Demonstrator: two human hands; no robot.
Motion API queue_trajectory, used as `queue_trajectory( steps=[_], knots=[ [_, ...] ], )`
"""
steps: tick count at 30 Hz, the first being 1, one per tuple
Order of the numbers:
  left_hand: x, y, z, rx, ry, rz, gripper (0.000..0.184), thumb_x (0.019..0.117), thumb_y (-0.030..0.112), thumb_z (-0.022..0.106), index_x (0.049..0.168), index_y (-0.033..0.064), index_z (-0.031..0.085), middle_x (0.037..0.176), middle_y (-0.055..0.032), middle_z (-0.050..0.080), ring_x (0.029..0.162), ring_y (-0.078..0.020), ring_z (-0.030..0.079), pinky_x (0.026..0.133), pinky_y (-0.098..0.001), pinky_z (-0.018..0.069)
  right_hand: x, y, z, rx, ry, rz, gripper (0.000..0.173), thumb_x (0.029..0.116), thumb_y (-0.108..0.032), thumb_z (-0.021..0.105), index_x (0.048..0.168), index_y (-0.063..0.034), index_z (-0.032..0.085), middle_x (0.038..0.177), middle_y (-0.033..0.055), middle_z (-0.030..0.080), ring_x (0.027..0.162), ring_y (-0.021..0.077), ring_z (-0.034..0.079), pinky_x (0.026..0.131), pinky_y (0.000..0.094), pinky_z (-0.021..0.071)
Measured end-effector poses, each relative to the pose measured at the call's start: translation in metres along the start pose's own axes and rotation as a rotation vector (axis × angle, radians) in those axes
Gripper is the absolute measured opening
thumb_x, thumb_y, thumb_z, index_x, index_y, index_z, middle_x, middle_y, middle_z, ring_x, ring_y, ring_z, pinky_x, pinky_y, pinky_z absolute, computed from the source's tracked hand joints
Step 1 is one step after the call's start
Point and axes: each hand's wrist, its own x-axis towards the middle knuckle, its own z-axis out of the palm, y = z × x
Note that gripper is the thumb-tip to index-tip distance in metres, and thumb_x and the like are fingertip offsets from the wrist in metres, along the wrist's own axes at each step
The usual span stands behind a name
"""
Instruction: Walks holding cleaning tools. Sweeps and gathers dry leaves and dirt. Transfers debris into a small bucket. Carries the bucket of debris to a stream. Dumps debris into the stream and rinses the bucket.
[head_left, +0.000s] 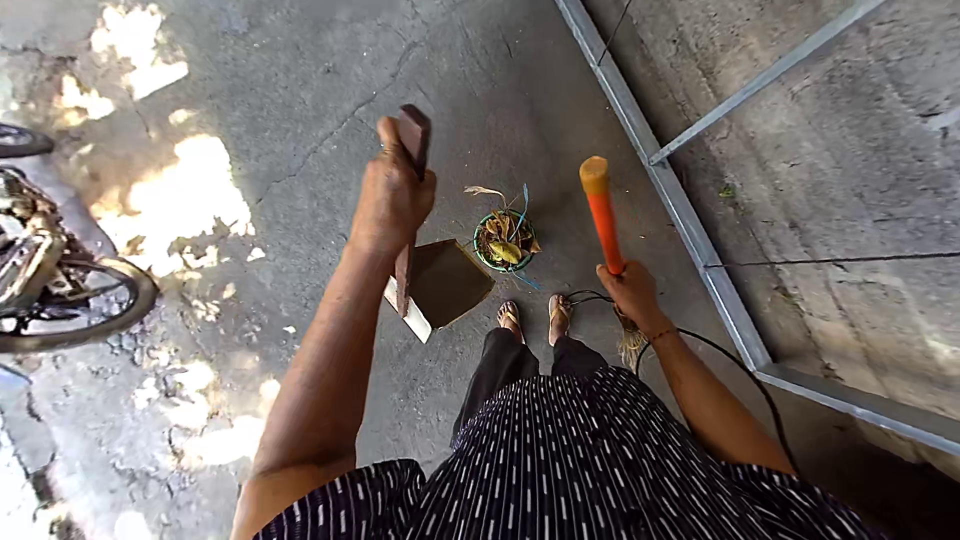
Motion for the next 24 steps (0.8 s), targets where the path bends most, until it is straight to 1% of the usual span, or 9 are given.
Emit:
queue_trajectory(
  steps=[5,8,10,12,14,16,19,21,24],
  knots=[
    [-0.067,-0.072,-0.035,-0.133,0.158,-0.086,0.048,0.0939,0.01,0.054,0.137,-0.0074,0.042,0.096,-0.0159,0.069,0.074,-0.0188,0.067,0.068,-0.0391,0.0558,0.034,0.007,0.016,0.035,-0.081,-0.077,0.032,0.1012,-0.023,0.058,0.09,0.0055,0.066,0.079,0.0179,0.061,0.078,0.03,0.061,0.075,0.0524,0.0479],
    [-0.113,-0.124,-0.033,-0.207,0.292,-0.161,0.041,0.0945,0.008,0.052,0.131,-0.0098,0.048,0.102,-0.014,0.071,0.078,-0.0101,0.068,0.074,-0.0297,0.057,0.058,0.008,0.031,0.044,-0.225,-0.082,0.029,0.1009,-0.023,0.06,0.091,0.0042,0.064,0.076,0.0122,0.057,0.069,0.0218,0.055,0.069,0.0448,0.0472],
    [-0.145,-0.162,-0.018,-0.255,0.364,-0.276,0.036,0.0957,0.008,0.052,0.126,-0.0123,0.052,0.107,-0.0172,0.071,0.086,-0.0116,0.07,0.082,-0.0303,0.0573,0.071,0.013,0.047,0.068,-0.295,-0.061,0.027,0.1002,-0.023,0.062,0.091,0.0022,0.063,0.071,0.0066,0.054,0.06,0.0149,0.051,0.062,0.037,0.0468],
    [-0.177,-0.198,0.004,-0.287,0.41,-0.42,0.034,0.0975,0.009,0.053,0.123,-0.0149,0.056,0.111,-0.0234,0.07,0.093,-0.0191,0.072,0.089,-0.0367,0.0572,0.076,0.013,0.061,0.094,-0.344,-0.018,0.024,0.0999,-0.021,0.062,0.094,0.0018,0.062,0.07,0.0035,0.051,0.056,0.0116,0.049,0.059,0.0329,0.0466],
    [-0.214,-0.237,0.039,-0.33,0.424,-0.569,0.034,0.1016,0.013,0.056,0.123,-0.0127,0.057,0.114,-0.0231,0.068,0.099,-0.021,0.069,0.096,-0.04,0.0545,0.079,0.011,0.073,0.092,-0.368,0.025,0.021,0.1001,-0.02,0.061,0.094,0.0001,0.06,0.067,0.0003,0.048,0.052,0.0089,0.046,0.055,0.029,0.0453],
    [-0.248,-0.269,0.077,-0.362,0.418,-0.761,0.035,0.103,0.019,0.059,0.124,-0.0093,0.06,0.113,-0.0234,0.068,0.098,-0.0246,0.068,0.094,-0.0448,0.0534,0.079,0.013,0.087,0.057,-0.38,0.047,0.021,0.1001,-0.02,0.061,0.094,-0.0003,0.06,0.067,0.0003,0.048,0.052,0.0092,0.046,0.054,0.0294,0.045],
    [-0.278,-0.301,0.136,-0.518,0.501,-1.021,0.034,0.1006,0.016,0.064,0.126,-0.0065,0.061,0.112,-0.0185,0.069,0.094,-0.019,0.066,0.088,-0.0393,0.0549,0.075,0.01,0.101,-0.023,-0.363,0.054,0.026,0.1008,-0.021,0.061,0.099,0.0041,0.062,0.073,0.0067,0.052,0.059,0.0147,0.05,0.061,0.0363,0.0463],
    [-0.294,-0.323,0.175,-0.621,0.598,-1.102,0.032,0.0993,0.013,0.065,0.125,-0.0068,0.061,0.112,-0.0162,0.069,0.093,-0.0153,0.066,0.084,-0.0342,0.056,0.071,0.002,0.109,-0.069,-0.338,0.04,0.025,0.1013,-0.02,0.06,0.1,0.0045,0.063,0.075,0.008,0.053,0.063,0.016,0.05,0.063,0.0376,0.0459],
    [-0.312,-0.343,0.219,-0.715,0.747,-1.2,0.034,0.0994,0.008,0.064,0.128,-0.0093,0.059,0.118,-0.0185,0.068,0.098,-0.0163,0.066,0.086,-0.0333,0.0558,0.072,-0.006,0.121,-0.138,-0.328,0.032,0.025,0.1015,-0.019,0.06,0.099,0.0046,0.065,0.077,0.0116,0.056,0.07,0.0213,0.053,0.069,0.0434,0.0453]
  ],
)
